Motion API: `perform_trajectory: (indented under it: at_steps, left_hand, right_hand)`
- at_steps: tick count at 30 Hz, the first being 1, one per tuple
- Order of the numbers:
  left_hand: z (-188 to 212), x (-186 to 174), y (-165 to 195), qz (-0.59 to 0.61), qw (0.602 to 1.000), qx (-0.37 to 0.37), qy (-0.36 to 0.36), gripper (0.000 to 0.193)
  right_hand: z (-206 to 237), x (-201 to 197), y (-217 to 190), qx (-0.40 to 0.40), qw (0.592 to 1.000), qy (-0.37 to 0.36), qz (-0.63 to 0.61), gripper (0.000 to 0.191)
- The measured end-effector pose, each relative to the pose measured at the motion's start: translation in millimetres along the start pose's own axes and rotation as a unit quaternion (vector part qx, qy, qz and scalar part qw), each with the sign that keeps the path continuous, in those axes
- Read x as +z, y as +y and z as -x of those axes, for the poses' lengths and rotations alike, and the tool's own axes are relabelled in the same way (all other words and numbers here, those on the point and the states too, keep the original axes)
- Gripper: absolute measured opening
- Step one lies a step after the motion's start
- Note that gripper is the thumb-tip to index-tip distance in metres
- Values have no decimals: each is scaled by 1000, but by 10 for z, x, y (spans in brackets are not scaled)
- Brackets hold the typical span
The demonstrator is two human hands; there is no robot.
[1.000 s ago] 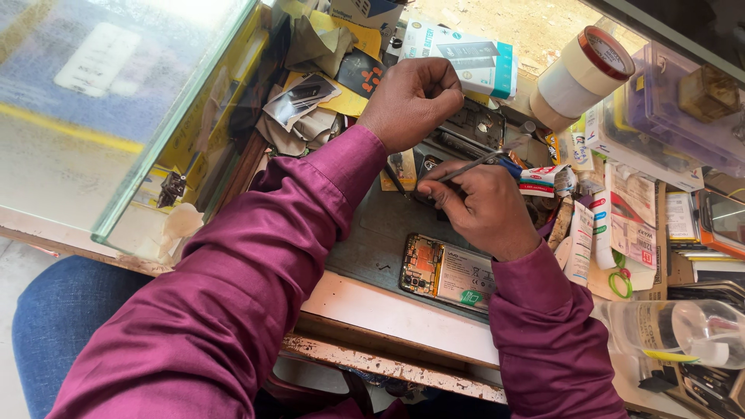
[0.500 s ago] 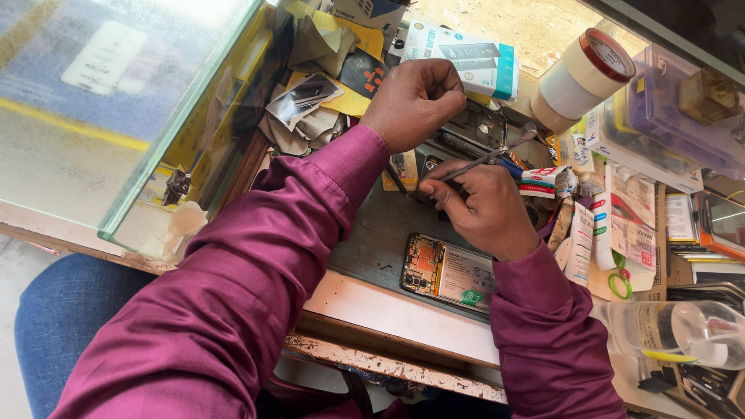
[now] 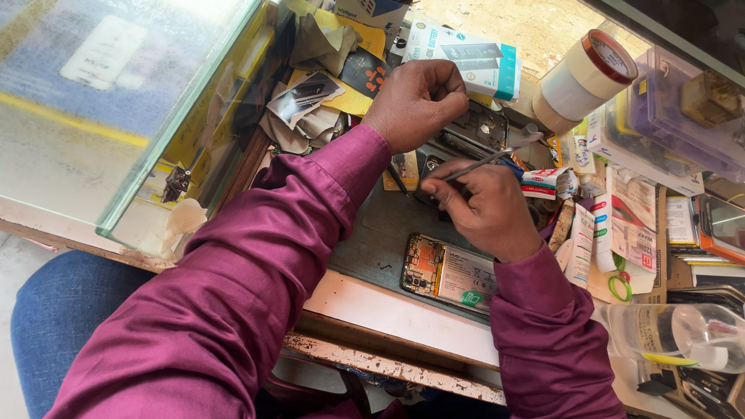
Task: The person works at a cluttered repair bench on a disassembled smartphone. They use tweezers to pick and position small components, use a screwdriver on the phone's internal parts, and manipulate small screws and parts with their fingers while holding the phone chassis steady.
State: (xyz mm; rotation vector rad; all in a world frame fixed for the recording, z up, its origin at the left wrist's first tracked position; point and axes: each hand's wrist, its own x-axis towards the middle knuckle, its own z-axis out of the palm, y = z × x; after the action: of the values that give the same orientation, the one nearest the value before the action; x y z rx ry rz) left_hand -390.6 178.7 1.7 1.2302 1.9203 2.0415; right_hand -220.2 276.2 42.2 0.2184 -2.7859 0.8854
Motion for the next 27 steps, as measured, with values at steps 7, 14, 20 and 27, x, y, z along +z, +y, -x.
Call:
perform_trajectory:
  at_steps: [7,14,20,27]
  left_hand:
    - [-4,2,-8,-7,1000,9,4,18]
    - [-19,15,-13,36,998,-10,-42,13]
    - [-16,29,-13,102,988,-20,-115,13]
    - [-3,54,21,156,966,-60,-199,14]
  right_hand:
    - [11,-5,-17,-2,1000,4,-19,16]
    - [112,-85,142,7,985,146,-93,21]
    - [145,-179,284,2,926,326,-189,20]
    - [83,-188,203,7,961,257,-99,18]
